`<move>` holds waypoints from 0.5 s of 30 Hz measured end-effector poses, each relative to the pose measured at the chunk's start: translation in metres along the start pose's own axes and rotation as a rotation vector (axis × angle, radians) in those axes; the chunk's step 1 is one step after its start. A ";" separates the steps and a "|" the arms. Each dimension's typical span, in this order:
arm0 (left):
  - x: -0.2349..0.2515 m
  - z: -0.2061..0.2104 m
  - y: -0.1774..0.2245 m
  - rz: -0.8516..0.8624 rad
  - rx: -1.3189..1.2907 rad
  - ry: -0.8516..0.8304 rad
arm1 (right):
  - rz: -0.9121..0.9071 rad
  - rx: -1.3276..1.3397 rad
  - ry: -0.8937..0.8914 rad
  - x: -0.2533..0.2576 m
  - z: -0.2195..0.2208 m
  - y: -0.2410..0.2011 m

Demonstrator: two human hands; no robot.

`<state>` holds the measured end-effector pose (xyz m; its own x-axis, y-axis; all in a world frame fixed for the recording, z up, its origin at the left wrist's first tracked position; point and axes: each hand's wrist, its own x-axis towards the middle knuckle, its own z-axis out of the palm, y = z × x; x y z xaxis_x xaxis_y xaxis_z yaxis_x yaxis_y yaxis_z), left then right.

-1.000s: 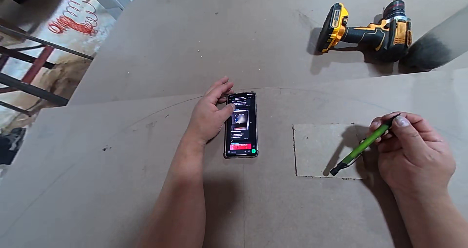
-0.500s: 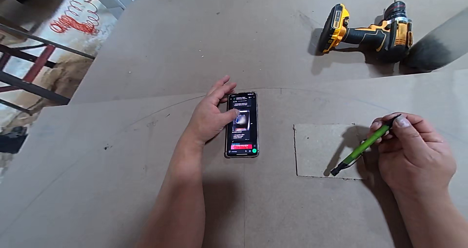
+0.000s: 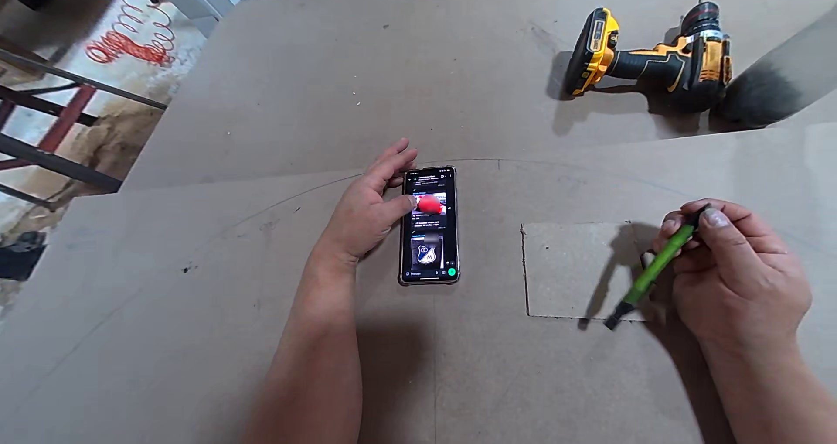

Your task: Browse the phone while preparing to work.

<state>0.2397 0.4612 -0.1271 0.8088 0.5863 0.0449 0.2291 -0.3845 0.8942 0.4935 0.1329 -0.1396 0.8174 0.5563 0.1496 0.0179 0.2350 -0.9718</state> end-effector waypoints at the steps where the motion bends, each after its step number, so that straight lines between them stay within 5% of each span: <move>1: 0.000 0.000 -0.001 -0.002 0.000 0.007 | 0.011 -0.001 0.005 0.000 0.000 0.000; 15: 0.000 0.001 0.000 0.009 0.061 -0.028 | 0.047 -0.027 0.026 -0.002 0.004 -0.005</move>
<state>0.2403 0.4610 -0.1278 0.8256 0.5628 0.0400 0.2530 -0.4328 0.8652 0.4899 0.1339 -0.1339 0.8326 0.5450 0.0987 -0.0061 0.1873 -0.9823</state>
